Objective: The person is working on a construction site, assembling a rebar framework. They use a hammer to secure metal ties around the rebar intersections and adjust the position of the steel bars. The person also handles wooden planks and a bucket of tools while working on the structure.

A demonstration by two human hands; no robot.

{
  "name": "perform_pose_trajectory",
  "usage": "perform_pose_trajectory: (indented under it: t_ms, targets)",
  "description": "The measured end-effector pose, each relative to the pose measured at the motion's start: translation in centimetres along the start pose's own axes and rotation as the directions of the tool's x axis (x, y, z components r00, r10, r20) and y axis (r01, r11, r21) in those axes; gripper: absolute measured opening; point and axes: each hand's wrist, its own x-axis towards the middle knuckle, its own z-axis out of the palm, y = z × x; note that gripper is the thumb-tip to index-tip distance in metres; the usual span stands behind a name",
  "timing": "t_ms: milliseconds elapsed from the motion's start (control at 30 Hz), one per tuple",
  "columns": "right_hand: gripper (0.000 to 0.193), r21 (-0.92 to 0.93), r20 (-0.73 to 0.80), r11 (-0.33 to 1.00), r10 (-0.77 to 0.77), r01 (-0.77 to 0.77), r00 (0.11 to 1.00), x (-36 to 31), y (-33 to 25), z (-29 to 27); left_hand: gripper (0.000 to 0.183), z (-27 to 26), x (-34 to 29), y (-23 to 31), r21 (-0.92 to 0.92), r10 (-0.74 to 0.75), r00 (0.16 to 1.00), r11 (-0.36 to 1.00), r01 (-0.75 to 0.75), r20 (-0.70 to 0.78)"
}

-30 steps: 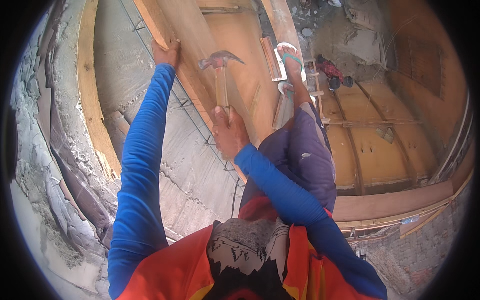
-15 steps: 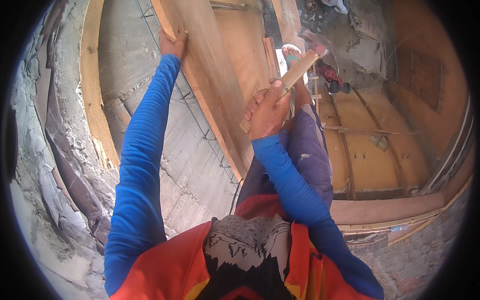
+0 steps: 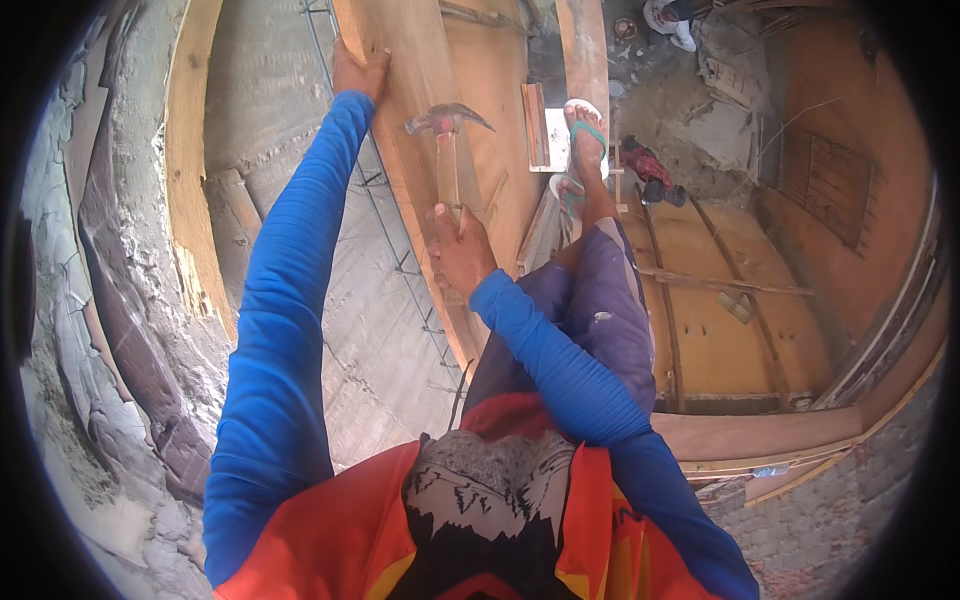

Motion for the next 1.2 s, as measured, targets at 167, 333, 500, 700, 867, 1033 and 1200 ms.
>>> perform_pose_trajectory:
  t_ms: [167,333,500,700,867,1033,1200]
  targets:
    - [0.032,-0.005,-0.007,1.0,-0.009,0.009,1.0,-1.1,-2.0,-3.5,0.097,0.7,-1.6,0.7,0.058,-0.101,0.995,0.993,0.101,0.006]
    - [0.035,-0.08,-0.151,0.987,-0.153,0.142,0.977,-1.7,-4.8,-10.4,0.104,-0.3,-1.4,2.3,0.126,-0.236,0.971,0.963,0.237,-0.027]
    - [0.037,-0.313,-0.208,0.944,-0.174,0.103,0.962,-4.0,-5.3,-16.6,0.095,-4.0,-8.4,6.4,-0.236,-0.262,0.947,0.948,0.216,-0.184]
    - [0.032,-0.611,-0.172,0.769,-0.361,0.188,0.917,-8.0,-6.5,-14.9,0.025,-11.0,-29.1,8.8,-0.426,-0.282,0.837,0.902,0.065,-0.47]
    - [0.03,-0.686,0.049,0.673,-0.335,0.275,0.941,-7.9,-7.9,-9.8,0.025,-6.2,-40.8,6.4,-0.237,-0.527,0.698,0.847,0.476,-0.484]
    - [0.031,-0.785,0.228,0.476,-0.375,0.397,0.899,-8.3,-4.5,-5.3,0.031,-3.7,-44.7,6.7,-0.489,-0.699,0.647,0.698,0.523,-0.306]
    - [0.033,-0.742,0.604,-0.414,-0.073,0.527,0.793,-8.7,-1.8,-5.5,0.046,-1.7,-46.0,10.4,-0.938,-0.683,0.727,0.209,0.278,0.063]
